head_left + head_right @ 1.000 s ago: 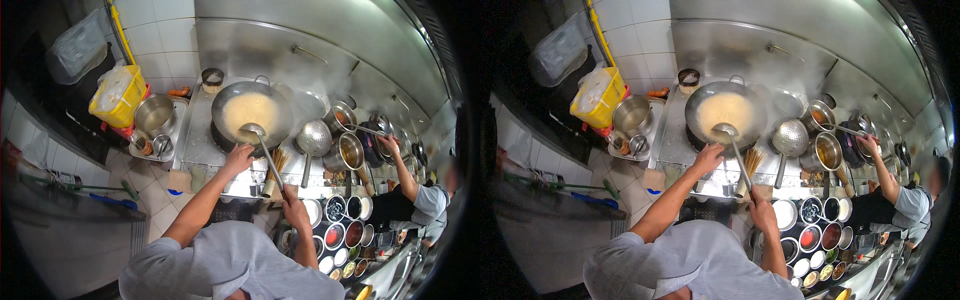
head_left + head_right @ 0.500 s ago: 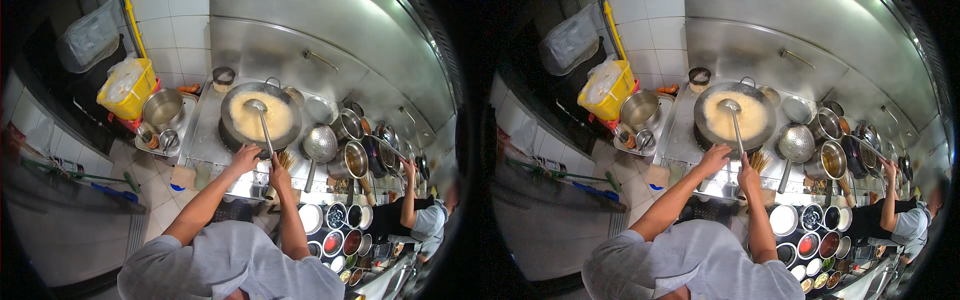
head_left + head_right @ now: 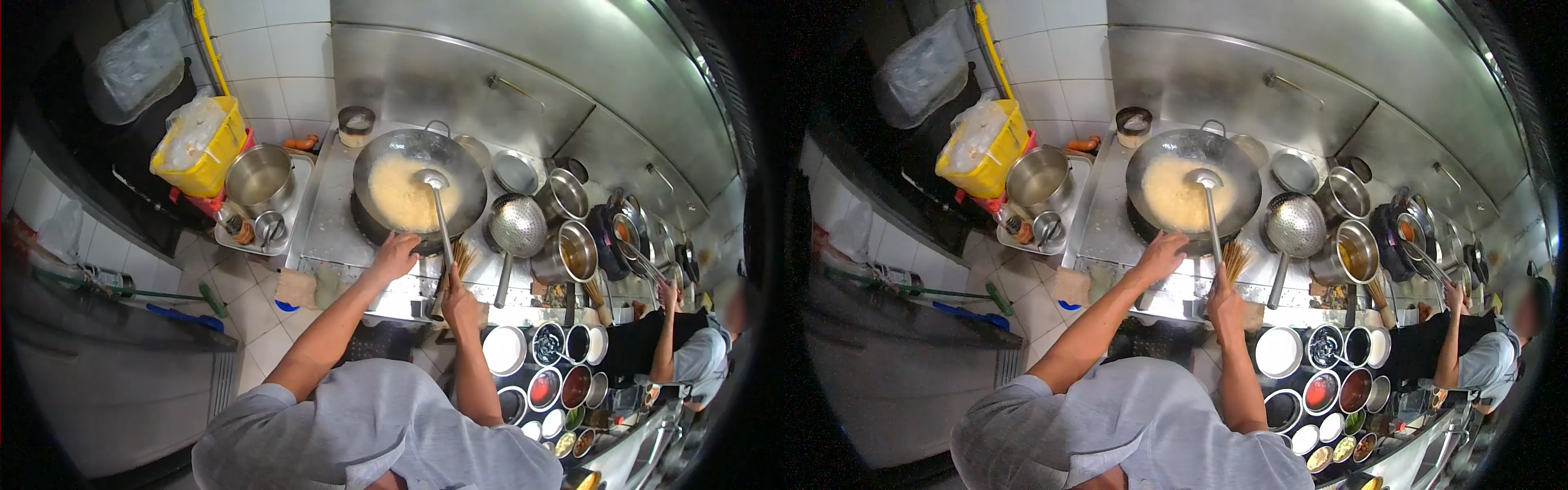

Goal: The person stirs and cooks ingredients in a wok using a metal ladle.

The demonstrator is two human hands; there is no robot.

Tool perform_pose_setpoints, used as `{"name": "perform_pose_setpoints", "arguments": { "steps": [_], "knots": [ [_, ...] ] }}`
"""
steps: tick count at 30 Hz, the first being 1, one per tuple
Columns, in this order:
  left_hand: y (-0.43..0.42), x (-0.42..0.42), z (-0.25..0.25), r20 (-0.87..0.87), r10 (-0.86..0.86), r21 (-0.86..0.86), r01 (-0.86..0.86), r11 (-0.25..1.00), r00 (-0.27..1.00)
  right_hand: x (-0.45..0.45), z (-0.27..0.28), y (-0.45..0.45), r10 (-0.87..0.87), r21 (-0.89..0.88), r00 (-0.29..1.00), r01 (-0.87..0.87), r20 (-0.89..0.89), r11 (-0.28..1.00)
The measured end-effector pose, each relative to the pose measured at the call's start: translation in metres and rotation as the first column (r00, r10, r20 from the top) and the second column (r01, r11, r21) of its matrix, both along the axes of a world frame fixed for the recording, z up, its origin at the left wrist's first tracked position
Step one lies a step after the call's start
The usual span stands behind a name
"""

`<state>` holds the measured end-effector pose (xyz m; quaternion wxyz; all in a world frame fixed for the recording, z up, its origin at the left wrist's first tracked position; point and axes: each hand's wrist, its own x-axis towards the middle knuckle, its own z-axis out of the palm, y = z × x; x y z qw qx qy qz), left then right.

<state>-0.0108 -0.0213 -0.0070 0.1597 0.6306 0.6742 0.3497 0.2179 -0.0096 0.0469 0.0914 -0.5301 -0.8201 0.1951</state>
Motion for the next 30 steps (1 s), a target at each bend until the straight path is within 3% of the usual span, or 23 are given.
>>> {"name": "perform_pose_setpoints", "arguments": {
  "steps": [7, 9, 18, 25, 30],
  "knots": [
    [-0.001, -0.001, 0.003, -0.005, -0.003, -0.006, 0.003, 1.0, 1.0, 0.045, 0.027, -0.049, 0.019, -0.046, 0.997, -0.022, -0.078, 0.999],
    [-0.001, -0.001, 0.002, -0.003, -0.003, -0.002, 0.003, 1.0, 1.0, 0.046, 0.063, -0.065, -0.046, -0.197, 0.997, 0.056, 0.057, 0.979],
    [-0.002, -0.002, 0.004, 0.016, 0.004, -0.004, -0.004, 1.0, 1.0, 0.07, 0.105, -0.063, -0.026, -0.327, 1.0, 0.026, 0.005, 0.945],
    [-0.001, -0.001, 0.002, -0.001, 0.0, -0.024, 0.0, 1.0, 1.0, 0.044, 0.065, -0.033, 0.032, -0.248, 0.995, -0.055, -0.096, 0.967],
    [-0.001, -0.001, -0.003, -0.009, 0.007, -0.003, -0.007, 1.0, 1.0, 0.006, 0.051, -0.005, 0.065, -0.188, 0.996, -0.053, 0.059, 0.981]
  ]
}}
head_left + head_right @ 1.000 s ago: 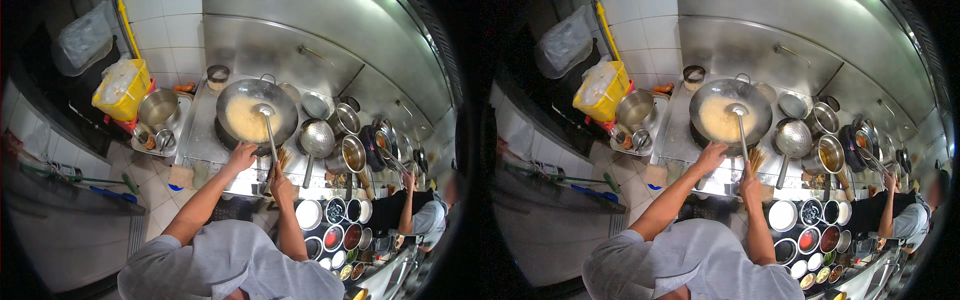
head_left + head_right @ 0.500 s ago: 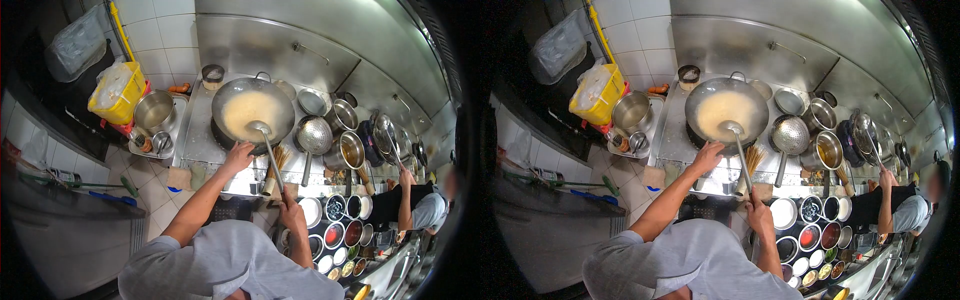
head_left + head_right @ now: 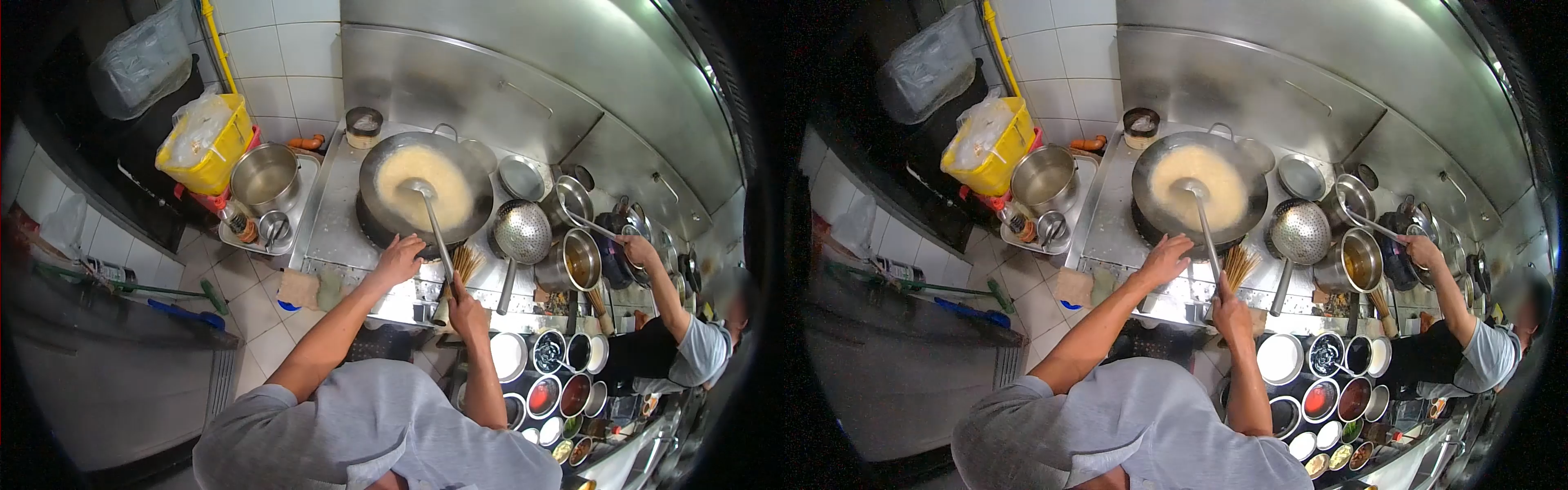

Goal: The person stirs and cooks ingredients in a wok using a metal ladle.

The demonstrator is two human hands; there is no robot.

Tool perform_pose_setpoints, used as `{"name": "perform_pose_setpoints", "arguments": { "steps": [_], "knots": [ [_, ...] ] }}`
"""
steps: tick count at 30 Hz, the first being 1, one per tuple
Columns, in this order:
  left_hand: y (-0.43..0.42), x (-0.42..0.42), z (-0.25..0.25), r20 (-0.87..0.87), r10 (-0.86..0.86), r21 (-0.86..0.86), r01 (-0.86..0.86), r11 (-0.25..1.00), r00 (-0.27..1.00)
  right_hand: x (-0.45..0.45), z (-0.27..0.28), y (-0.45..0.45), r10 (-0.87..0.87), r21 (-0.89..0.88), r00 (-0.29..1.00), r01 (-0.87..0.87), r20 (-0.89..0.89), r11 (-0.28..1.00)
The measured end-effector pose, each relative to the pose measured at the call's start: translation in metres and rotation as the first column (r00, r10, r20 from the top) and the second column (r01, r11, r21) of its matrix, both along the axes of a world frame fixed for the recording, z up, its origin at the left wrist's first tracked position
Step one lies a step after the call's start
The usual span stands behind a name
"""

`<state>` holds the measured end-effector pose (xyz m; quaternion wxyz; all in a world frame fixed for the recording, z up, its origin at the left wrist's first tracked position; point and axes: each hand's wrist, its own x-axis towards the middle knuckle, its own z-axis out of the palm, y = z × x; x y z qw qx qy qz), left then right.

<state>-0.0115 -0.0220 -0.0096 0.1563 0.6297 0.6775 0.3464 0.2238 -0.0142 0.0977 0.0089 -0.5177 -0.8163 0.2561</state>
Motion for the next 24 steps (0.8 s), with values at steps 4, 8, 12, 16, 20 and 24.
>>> {"name": "perform_pose_setpoints", "arguments": {
  "steps": [4, 8, 12, 16, 20, 24],
  "knots": [
    [0.0, 0.001, 0.002, -0.016, 0.007, -0.002, -0.007, 1.0, 1.0, -0.023, -0.039, 0.028, -0.018, 0.02, 0.999, 0.019, -0.05, 1.0],
    [-0.001, 0.0, 0.002, -0.013, 0.001, 0.012, -0.001, 1.0, 1.0, -0.047, -0.048, 0.047, -0.018, 0.124, 0.998, 0.025, -0.059, 0.992],
    [-0.002, 0.0, 0.002, -0.017, -0.011, 0.001, 0.011, 1.0, 1.0, -0.052, -0.056, 0.054, -0.043, 0.265, 0.999, 0.049, -0.029, 0.963],
    [-0.001, -0.001, 0.005, -0.003, -0.019, -0.033, 0.019, 0.999, 1.0, -0.04, -0.054, 0.045, -0.031, 0.32, 0.999, 0.032, -0.009, 0.947],
    [-0.002, 0.0, 0.01, 0.005, -0.014, -0.045, 0.015, 0.999, 1.0, -0.015, -0.054, 0.023, -0.066, 0.264, 0.998, 0.063, 0.0, 0.962],
    [-0.001, -0.001, 0.006, -0.002, -0.022, -0.042, 0.022, 0.999, 1.0, 0.009, -0.02, -0.011, -0.098, 0.077, 0.994, 0.101, -0.04, 0.992]
  ]
}}
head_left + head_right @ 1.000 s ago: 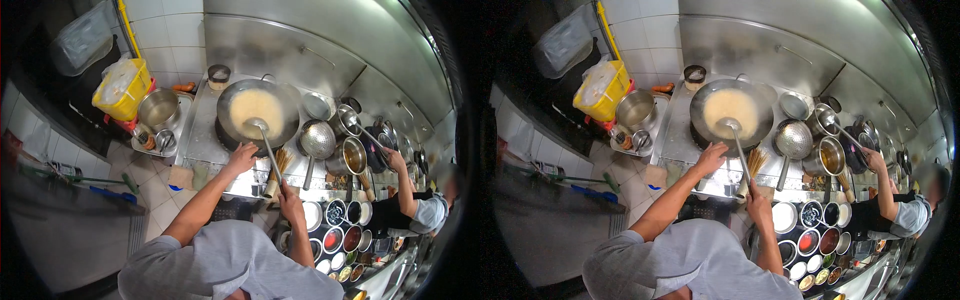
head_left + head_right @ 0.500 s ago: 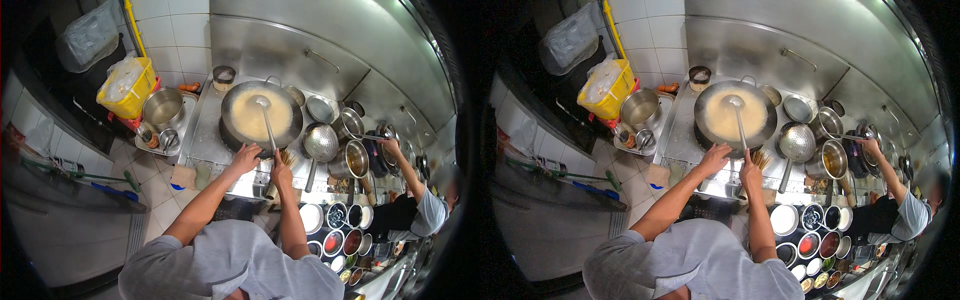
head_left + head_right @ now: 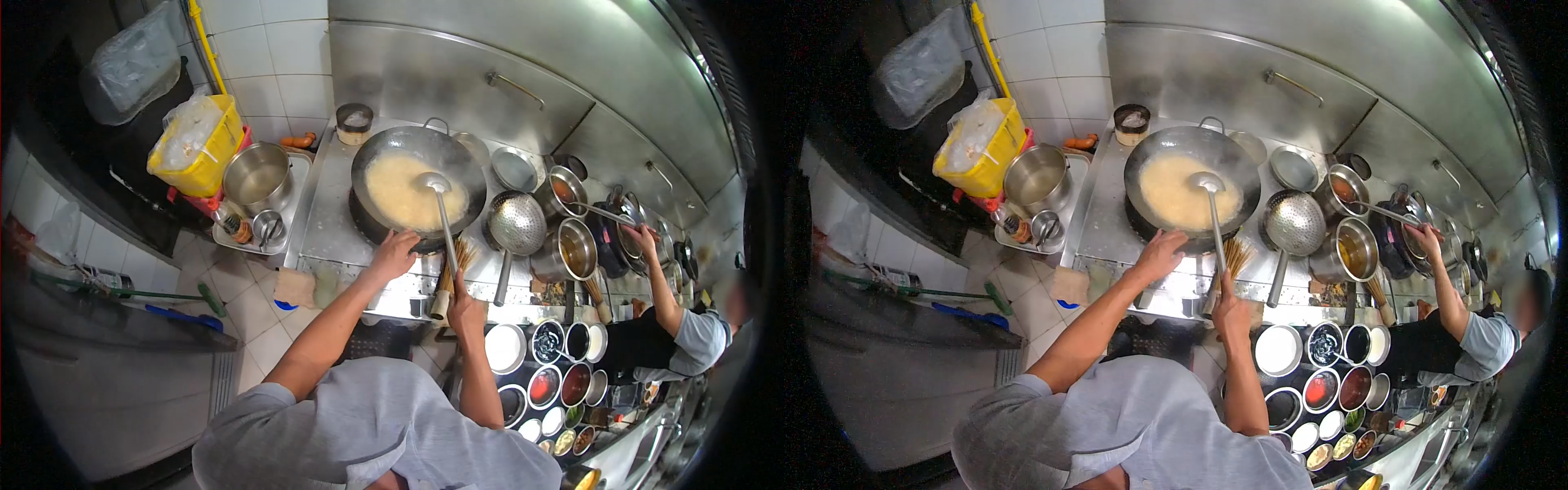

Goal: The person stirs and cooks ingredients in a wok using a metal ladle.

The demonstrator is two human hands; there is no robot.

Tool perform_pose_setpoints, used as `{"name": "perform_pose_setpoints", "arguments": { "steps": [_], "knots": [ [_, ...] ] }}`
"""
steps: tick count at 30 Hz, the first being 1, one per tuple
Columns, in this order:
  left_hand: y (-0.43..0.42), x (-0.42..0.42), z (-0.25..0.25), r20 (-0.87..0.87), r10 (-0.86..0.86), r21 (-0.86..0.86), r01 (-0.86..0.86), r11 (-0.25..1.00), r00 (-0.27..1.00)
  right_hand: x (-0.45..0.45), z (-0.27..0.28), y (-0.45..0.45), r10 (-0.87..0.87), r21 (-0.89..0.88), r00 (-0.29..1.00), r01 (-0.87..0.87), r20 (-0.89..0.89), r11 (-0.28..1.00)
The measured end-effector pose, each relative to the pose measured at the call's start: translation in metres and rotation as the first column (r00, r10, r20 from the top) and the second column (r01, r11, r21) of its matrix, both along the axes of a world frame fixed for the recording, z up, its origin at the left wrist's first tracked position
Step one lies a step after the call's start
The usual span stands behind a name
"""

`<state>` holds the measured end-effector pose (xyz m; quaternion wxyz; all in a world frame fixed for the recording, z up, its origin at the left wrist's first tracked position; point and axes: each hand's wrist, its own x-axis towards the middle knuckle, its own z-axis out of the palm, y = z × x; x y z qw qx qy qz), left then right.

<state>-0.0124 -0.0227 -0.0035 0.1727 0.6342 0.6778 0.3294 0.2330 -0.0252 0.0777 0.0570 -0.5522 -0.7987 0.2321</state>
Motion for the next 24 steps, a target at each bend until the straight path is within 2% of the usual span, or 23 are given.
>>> {"name": "perform_pose_setpoints", "arguments": {
  "steps": [1, 3, 4, 6, 7, 9, 13, 15, 16, 18, 24],
  "knots": [
    [-0.001, 0.0, 0.001, -0.003, 0.001, 0.003, -0.001, 1.0, 1.0, 0.009, -0.006, -0.005, -0.002, -0.001, 1.0, 0.002, 0.002, 1.0],
    [-0.001, 0.0, 0.002, -0.005, -0.001, 0.007, 0.001, 1.0, 1.0, 0.03, -0.02, -0.013, 0.079, 0.124, 0.996, -0.073, -0.048, 0.99],
    [0.0, 0.0, 0.0, -0.012, 0.001, 0.008, -0.001, 1.0, 1.0, 0.03, -0.009, -0.02, 0.076, 0.124, 0.996, -0.07, -0.047, 0.99],
    [0.0, 0.0, -0.001, -0.02, 0.001, 0.008, -0.001, 1.0, 1.0, 0.036, 0.022, -0.037, 0.013, 0.002, 1.0, -0.013, -0.02, 1.0],
    [-0.001, 0.0, -0.001, -0.018, -0.001, 0.007, 0.001, 1.0, 1.0, 0.04, 0.034, -0.042, 0.01, 0.001, 1.0, -0.01, -0.02, 1.0],
    [0.0, -0.001, -0.001, -0.017, -0.004, 0.008, 0.004, 1.0, 1.0, 0.047, 0.05, -0.048, -0.029, -0.159, 0.993, 0.011, -0.115, 0.987],
    [0.0, -0.001, 0.0, -0.008, 0.0, 0.002, 0.0, 1.0, 1.0, 0.067, 0.048, -0.043, -0.035, -0.235, 0.976, -0.016, -0.214, 0.972],
    [-0.001, -0.001, 0.002, 0.001, 0.002, -0.007, -0.002, 1.0, 1.0, 0.074, 0.037, -0.034, -0.013, -0.248, 0.935, -0.081, -0.354, 0.965],
    [-0.001, 0.0, 0.002, 0.013, 0.0, 0.003, 0.0, 1.0, 1.0, 0.073, 0.032, -0.03, -0.012, -0.247, 0.935, -0.082, -0.354, 0.966],
    [0.0, -0.001, -0.001, 0.022, 0.002, 0.015, -0.003, 1.0, 1.0, 0.068, 0.024, -0.02, 0.044, -0.196, 0.968, -0.095, -0.247, 0.976],
    [0.0, 0.0, 0.001, -0.019, 0.004, 0.0, -0.004, 1.0, 1.0, 0.019, 0.006, 0.007, 0.046, -0.189, 0.982, -0.081, -0.183, 0.979]
  ]
}}
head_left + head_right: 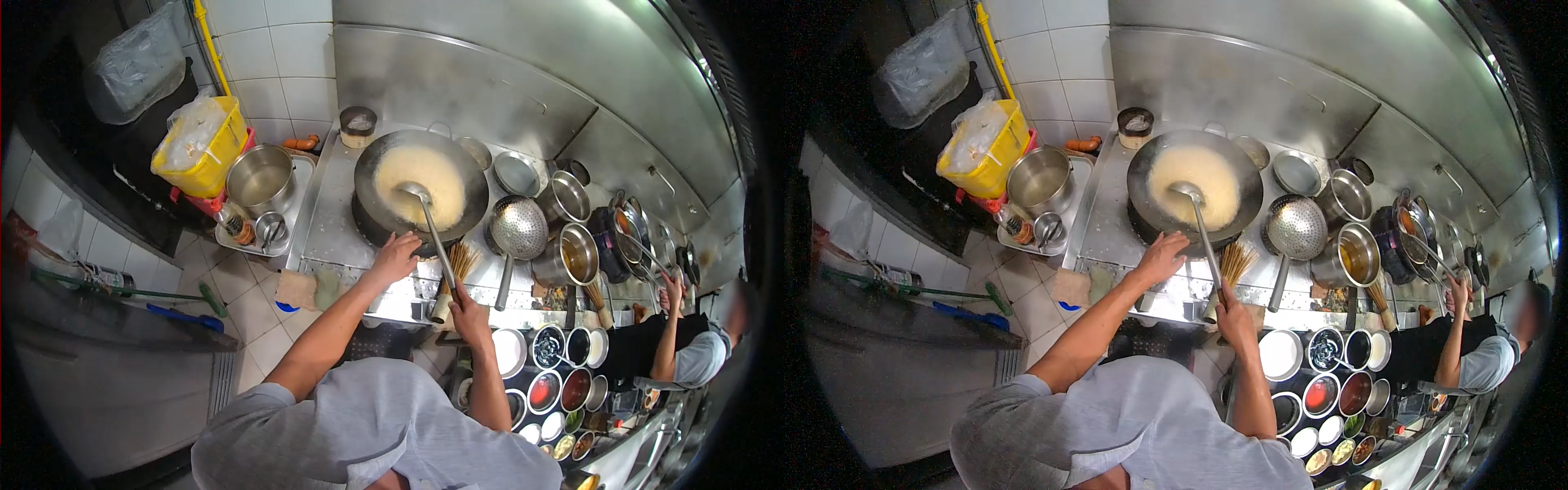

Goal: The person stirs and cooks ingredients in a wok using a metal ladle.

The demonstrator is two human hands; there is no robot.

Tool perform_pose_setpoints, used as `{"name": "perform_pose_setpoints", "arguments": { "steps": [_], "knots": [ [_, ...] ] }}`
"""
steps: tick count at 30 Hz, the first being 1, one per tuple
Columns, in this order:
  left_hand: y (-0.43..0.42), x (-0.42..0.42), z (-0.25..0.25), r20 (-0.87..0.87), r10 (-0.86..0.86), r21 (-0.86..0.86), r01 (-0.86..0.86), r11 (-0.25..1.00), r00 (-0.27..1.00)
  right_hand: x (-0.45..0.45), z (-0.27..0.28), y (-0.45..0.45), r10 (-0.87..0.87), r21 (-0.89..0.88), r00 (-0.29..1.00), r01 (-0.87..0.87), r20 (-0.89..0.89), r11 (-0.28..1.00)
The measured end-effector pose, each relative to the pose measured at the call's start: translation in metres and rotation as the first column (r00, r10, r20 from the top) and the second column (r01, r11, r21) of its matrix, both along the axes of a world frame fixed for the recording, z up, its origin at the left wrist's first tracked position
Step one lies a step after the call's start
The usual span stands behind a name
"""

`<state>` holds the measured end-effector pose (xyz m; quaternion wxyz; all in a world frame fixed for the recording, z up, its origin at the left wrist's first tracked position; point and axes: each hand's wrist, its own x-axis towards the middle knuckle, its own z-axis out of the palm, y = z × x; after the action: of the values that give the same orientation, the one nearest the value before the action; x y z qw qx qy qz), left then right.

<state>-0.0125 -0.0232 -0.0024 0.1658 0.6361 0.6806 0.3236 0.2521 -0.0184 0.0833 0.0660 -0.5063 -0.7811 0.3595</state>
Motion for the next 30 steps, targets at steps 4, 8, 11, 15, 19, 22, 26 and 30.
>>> {"name": "perform_pose_setpoints", "arguments": {
  "steps": [4, 8, 11, 15, 19, 22, 26, 30],
  "knots": [
    [-0.001, 0.0, 0.0, 0.003, 0.003, 0.008, -0.003, 1.0, 1.0, -0.031, -0.017, 0.022, 0.013, 0.033, 1.0, -0.014, 0.011, 0.999],
    [0.0, 0.0, -0.003, 0.008, 0.0, 0.028, 0.0, 1.0, 1.0, -0.06, -0.046, 0.044, 0.037, 0.21, 0.999, -0.043, 0.032, 0.977],
    [0.0, 0.0, -0.005, 0.009, 0.002, 0.046, -0.003, 0.999, 1.0, -0.075, -0.046, 0.055, 0.016, 0.323, 0.995, -0.046, 0.094, 0.945],
    [-0.001, 0.0, -0.005, 0.018, 0.002, 0.046, -0.003, 0.999, 1.0, -0.078, -0.055, 0.061, -0.051, 0.377, 0.982, -0.023, 0.184, 0.926],
    [-0.001, 0.0, -0.003, 0.024, 0.0, 0.051, -0.001, 0.999, 1.0, -0.062, -0.055, 0.05, -0.056, 0.391, 0.985, -0.013, 0.163, 0.92],
    [-0.001, 0.0, -0.004, 0.031, -0.001, 0.047, -0.001, 0.999, 1.0, -0.043, -0.049, 0.031, -0.099, 0.316, 0.972, 0.028, 0.211, 0.948],
    [0.0, 0.0, -0.003, 0.024, -0.004, 0.043, 0.003, 0.999, 1.0, -0.015, -0.027, -0.001, -0.076, 0.247, 0.989, 0.042, 0.129, 0.968],
    [0.0, 0.0, -0.004, 0.029, -0.004, 0.042, 0.003, 0.999, 1.0, 0.013, -0.016, -0.026, -0.036, 0.201, 0.999, 0.028, 0.037, 0.979]
  ]
}}
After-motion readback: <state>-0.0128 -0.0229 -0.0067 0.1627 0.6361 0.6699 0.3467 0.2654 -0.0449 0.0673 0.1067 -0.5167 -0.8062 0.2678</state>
